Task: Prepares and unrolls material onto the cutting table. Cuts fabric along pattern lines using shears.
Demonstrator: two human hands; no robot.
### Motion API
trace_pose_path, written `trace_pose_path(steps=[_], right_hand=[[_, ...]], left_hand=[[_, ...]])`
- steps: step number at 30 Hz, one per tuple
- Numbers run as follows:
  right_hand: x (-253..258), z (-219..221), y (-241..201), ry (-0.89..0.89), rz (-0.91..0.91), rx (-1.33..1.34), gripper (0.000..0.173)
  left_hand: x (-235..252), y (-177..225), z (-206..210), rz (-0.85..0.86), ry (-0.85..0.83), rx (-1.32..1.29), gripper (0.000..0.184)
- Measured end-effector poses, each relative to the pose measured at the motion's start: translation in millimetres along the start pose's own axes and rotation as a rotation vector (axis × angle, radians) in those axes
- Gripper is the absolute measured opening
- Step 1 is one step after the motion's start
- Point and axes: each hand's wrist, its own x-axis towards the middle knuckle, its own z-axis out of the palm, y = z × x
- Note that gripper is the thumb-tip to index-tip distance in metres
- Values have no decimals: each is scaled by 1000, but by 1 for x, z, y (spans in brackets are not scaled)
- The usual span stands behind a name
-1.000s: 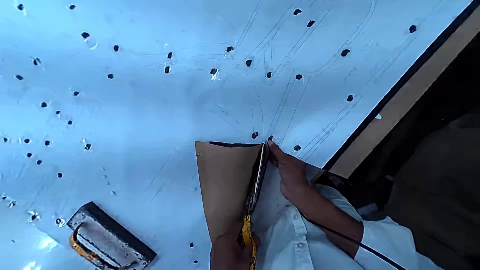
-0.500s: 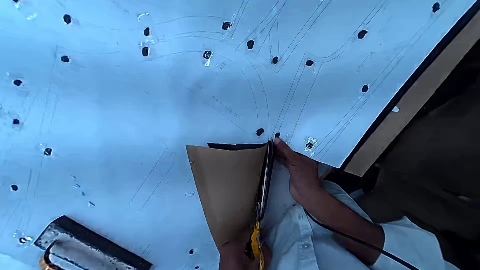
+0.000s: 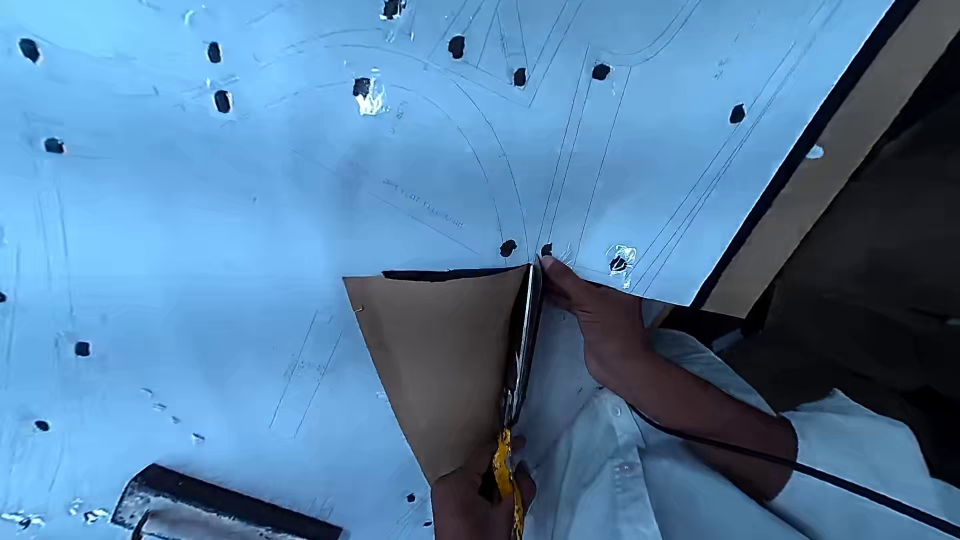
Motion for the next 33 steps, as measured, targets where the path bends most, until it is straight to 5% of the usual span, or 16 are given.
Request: trace_pose_path(steps=[10,25,28,33], right_hand=[[-5,-4,0,-24,-37,-78,23],[-3,-1,4,8,-63,-26,24],[-9,-8,4,-33,-90,-94,31],[-1,3,9,82,-110,-58,23]], left_hand=[[10,-6,16,-27,-58,-274,23],[16,-14,1,8,-122,-301,21],[19,-18,8,93,-83,-180,18],[19,-4,12,182,-22,381,18]])
